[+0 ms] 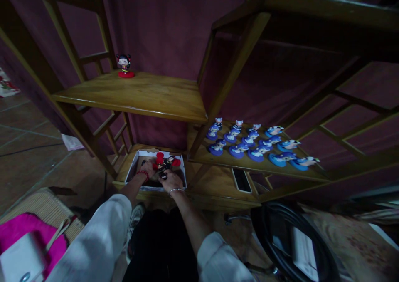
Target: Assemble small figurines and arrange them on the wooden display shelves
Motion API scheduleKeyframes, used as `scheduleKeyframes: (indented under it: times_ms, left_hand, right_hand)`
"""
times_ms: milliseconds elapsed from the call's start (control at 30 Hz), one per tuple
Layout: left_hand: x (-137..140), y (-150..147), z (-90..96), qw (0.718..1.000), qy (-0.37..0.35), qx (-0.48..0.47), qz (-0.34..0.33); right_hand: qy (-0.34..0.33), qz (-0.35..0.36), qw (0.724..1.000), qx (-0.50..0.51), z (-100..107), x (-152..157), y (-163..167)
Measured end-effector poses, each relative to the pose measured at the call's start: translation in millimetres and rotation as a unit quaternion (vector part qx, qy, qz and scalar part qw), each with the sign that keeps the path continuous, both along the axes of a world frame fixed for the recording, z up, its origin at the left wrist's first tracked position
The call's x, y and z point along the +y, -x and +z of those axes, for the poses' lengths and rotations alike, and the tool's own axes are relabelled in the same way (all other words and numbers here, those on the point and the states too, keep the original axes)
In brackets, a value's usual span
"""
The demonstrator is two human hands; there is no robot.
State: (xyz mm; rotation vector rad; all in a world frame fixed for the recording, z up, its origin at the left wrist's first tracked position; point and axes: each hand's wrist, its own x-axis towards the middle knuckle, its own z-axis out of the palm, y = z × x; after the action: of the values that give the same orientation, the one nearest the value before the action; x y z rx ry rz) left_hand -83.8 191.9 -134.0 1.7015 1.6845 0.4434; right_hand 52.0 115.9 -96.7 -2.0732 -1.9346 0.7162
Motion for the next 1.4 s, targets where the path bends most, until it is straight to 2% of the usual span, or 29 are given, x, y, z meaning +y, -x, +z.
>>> scheduleKeyframes:
  times_ms: [200,367,467,600,733,800,933,967,1100,1267,1400]
  left_hand:
    - [-11,4,14.6,0.999,-0.007,-0.04,0.001]
    - [-20,3,17.7,0.99,0.01,-0.141,0.02]
    - [-28,-3,20.2,0.972,0.035,-0.23,0.042]
    - [-44,-12,28.7,0.926,0.06,-0.364,0.082]
    - [-62,-14,41.2,0.87,0.053,-0.476,0.113]
    - [-71,-12,47.2,0.834,0.058,-0.534,0.127]
    - [-86,-8,56.1,0.744,0.089,-0.642,0.163]
    - [-89,-8,57.8,0.73,0.098,-0.655,0.17]
    - [-104,-7,63.6,0.699,0.117,-0.682,0.18]
    - [-124,-12,69.4,0.703,0.086,-0.688,0.159]
    - [-139,-17,75.7,0.657,0.09,-0.735,0.14]
  right_hand:
    - [-0.003,-0.03,0.998,0.059,0,3,-2]
    - [-0.014,-0.071,0.993,0.096,1,8,-6]
    - [-0.023,-0.082,0.991,0.107,2,8,-9]
    - [-0.038,-0.112,0.981,0.151,3,7,-11]
    - [-0.048,-0.151,0.968,0.193,5,8,-9]
    - [-0.056,-0.154,0.965,0.205,8,8,-7]
    - [-0.082,-0.154,0.957,0.232,20,3,-3]
    - [-0.092,-0.153,0.954,0.242,23,1,-1]
    - [-0.131,-0.144,0.933,0.303,36,-8,4]
    - [-0.149,-0.119,0.928,0.32,54,-18,9]
    - [-0.149,-0.092,0.924,0.34,70,-27,10]
